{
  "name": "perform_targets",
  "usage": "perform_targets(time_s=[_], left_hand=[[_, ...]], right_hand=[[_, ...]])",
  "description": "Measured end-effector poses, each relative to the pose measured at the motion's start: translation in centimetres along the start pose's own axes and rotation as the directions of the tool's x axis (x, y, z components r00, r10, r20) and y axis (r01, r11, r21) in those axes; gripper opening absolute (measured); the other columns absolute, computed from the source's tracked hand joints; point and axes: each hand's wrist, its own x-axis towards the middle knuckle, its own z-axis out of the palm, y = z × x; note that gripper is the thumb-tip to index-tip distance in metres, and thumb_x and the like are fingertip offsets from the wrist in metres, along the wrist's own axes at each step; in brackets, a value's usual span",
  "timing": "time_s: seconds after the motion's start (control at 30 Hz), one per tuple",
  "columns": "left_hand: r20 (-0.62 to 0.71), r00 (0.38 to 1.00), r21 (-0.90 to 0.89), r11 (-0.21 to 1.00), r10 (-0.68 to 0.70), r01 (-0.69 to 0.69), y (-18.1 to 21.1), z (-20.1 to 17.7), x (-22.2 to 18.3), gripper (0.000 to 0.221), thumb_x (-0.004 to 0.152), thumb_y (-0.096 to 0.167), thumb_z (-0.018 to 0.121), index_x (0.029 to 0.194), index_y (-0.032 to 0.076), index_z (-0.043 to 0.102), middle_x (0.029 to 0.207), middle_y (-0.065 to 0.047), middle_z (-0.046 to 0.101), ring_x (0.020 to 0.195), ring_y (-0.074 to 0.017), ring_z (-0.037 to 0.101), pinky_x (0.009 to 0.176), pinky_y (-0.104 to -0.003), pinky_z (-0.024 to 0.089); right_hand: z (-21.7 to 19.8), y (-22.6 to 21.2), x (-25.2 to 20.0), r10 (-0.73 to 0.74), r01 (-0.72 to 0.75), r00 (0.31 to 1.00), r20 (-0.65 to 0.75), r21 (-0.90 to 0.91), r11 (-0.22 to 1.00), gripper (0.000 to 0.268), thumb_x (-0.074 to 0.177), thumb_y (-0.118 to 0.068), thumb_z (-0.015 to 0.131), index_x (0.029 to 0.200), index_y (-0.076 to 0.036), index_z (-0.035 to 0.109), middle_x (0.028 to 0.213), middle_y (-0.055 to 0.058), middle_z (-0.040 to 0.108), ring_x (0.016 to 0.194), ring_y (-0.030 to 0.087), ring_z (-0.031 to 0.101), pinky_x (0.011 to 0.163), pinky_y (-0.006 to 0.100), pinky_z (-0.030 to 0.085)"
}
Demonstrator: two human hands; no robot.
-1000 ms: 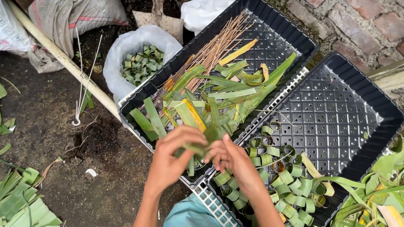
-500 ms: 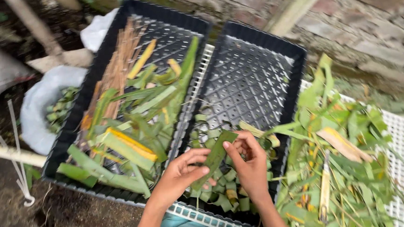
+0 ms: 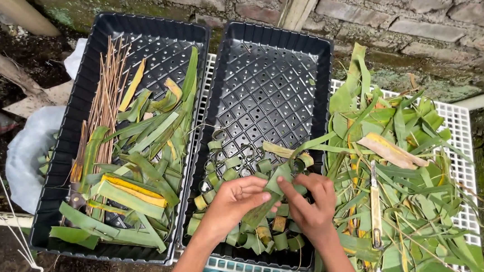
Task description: Rolling long green leaves into small cylindrical bundles and placing them in a sorting tray, occasionally using a knife to trim them.
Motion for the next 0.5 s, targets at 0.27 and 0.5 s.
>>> perform_targets(time_s=[0.27,0.5], left_hand=[[-0.124,0.989,0.136,0.988,0.084,-0.067,-2.0,-0.2,1.3,0.016,0.092,-0.007,0.067,0.105,-0.003,0.074,0.092,-0.010,0.078,0.080,-0.0111,0.070,0.071,-0.021,0.053],[-0.134,0.983,0.210,0.973,0.125,-0.095,-1.3,0.3,1.1,0.013,0.091,-0.006,0.068,0.101,-0.002,0.075,0.089,-0.008,0.079,0.077,-0.0096,0.070,0.071,-0.020,0.054]], right_hand=[[-0.7,-0.5,1.0,-0.048,0.048,0.997,0.067,-0.002,0.999,0.034,0.076,-0.005,0.079,0.108,-0.014,0.080,0.103,0.002,0.065,0.092,0.023,0.057,0.082,0.038,0.051],[-0.9,0.0,0.6,0.000,-0.013,0.994,0.111,0.115,0.993,0.031,0.076,-0.007,0.078,0.106,-0.016,0.080,0.102,0.000,0.068,0.098,0.023,0.061,0.087,0.037,0.051]])
